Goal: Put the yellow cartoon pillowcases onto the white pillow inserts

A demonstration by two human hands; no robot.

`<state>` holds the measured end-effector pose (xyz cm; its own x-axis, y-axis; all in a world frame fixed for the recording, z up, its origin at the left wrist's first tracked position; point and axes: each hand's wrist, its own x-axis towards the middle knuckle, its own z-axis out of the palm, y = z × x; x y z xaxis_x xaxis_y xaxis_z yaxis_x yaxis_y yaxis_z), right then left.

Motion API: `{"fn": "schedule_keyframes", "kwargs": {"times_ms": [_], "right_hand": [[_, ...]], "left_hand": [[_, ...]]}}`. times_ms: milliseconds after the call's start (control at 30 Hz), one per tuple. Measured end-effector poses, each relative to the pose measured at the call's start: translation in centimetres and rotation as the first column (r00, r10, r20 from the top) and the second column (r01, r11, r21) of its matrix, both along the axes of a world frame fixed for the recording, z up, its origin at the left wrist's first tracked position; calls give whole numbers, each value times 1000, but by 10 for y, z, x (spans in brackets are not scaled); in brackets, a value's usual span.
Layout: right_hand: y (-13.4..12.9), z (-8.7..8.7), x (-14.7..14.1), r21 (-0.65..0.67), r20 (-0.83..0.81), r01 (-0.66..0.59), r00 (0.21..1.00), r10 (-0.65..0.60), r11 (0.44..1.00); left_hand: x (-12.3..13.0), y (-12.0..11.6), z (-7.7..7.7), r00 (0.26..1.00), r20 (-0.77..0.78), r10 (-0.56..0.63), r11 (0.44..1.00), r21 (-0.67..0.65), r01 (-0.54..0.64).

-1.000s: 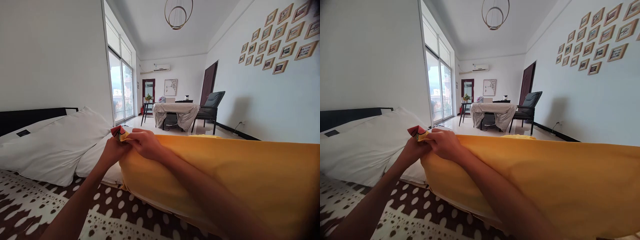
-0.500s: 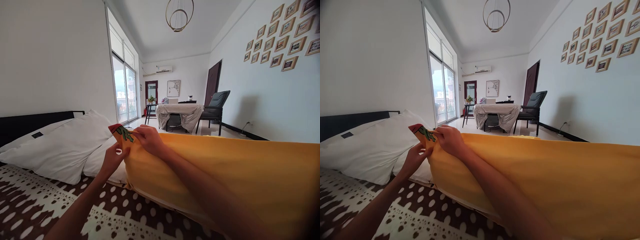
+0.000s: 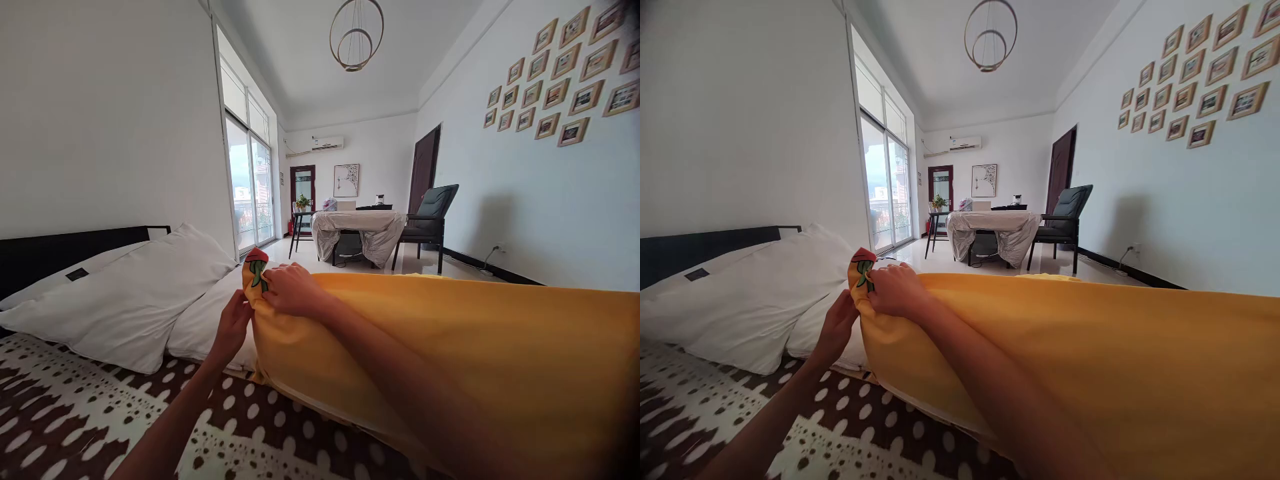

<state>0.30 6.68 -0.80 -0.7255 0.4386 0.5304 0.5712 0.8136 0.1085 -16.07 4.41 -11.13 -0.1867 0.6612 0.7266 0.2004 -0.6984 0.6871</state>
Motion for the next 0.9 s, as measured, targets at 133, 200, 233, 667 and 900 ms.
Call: {"fn": "schedule_keyframes", "kwargs": {"times_ms": [133, 200, 233, 667, 900], "right_hand": [[-1, 7, 3, -110, 66, 30, 998, -23, 993], [-4, 8, 6, -69, 1, 38, 999, -38, 997], [-6, 8, 9, -29, -27, 33, 999, -34, 999], [-17, 107, 106, 265, -374, 330, 901, -218, 906], [-26, 139, 141, 161, -496, 610, 730, -471, 776]], "left_hand": [[16, 8, 3, 997, 63, -34, 998, 54, 31], [27, 10, 11, 994, 88, -68, 996, 71, 61], [32, 10, 14, 991, 106, -84, 994, 79, 76], [28, 21, -59, 989, -115, -96, 980, -185, 74], [65, 8, -39, 981, 97, -167, 971, -157, 181]]}}
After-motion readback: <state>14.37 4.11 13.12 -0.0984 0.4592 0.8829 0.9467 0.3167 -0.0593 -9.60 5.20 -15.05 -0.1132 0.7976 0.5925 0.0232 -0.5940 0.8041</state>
